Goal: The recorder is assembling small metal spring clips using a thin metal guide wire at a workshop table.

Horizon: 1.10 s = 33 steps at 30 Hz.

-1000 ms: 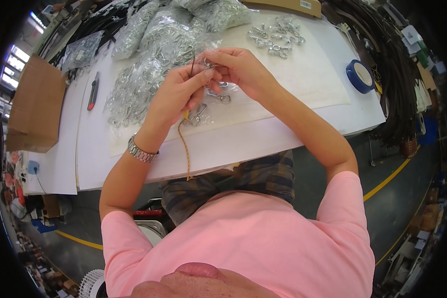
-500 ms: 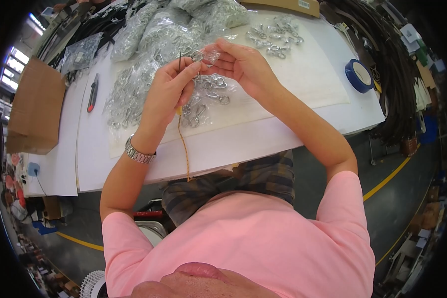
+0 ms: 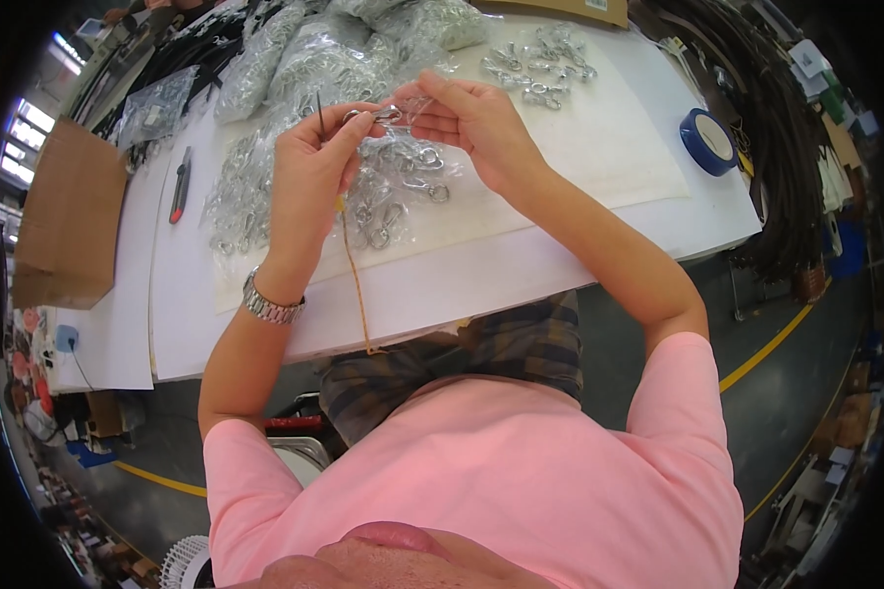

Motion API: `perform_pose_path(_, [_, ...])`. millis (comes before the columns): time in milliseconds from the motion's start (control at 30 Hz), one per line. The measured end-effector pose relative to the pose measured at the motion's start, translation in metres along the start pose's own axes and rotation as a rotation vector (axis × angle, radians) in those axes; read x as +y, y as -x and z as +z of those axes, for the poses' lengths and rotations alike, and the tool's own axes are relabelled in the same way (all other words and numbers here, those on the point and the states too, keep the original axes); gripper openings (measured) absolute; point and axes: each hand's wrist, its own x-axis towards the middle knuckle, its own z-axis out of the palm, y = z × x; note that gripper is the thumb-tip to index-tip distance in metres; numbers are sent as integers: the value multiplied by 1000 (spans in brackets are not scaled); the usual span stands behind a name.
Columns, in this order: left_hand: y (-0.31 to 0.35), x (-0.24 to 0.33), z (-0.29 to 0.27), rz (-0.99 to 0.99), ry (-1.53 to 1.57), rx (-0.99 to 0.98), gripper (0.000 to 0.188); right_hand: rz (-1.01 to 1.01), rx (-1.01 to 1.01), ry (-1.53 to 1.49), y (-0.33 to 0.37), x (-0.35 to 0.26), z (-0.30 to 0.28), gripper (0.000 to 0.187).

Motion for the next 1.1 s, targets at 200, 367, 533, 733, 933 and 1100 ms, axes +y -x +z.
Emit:
perform_pose_path(200, [2,5,1,30,-66,24,19,-12,24,-28,0,-2,-1,39])
perform_pose_path(367, [3,6,2,66,-120,45,18,26,-12,-91,-2,-2,-3,37])
perform_pose_path(533, [3,6,1,68,-145,54,17,-4,-37,-60,-3,1,-2,34])
perform_pose_path(733, [5,8,3,56,-162,9,18,35,-38,-110,-5,1,-5,31])
perform_pose_path(933, [4,9,4,58,-161,24,18,35,-35,-121,-2,-1,-2,30])
perform_pose_path(1100, [4,9,4,72,-135,26,18,24,-76,-119,-3,2,-3,30])
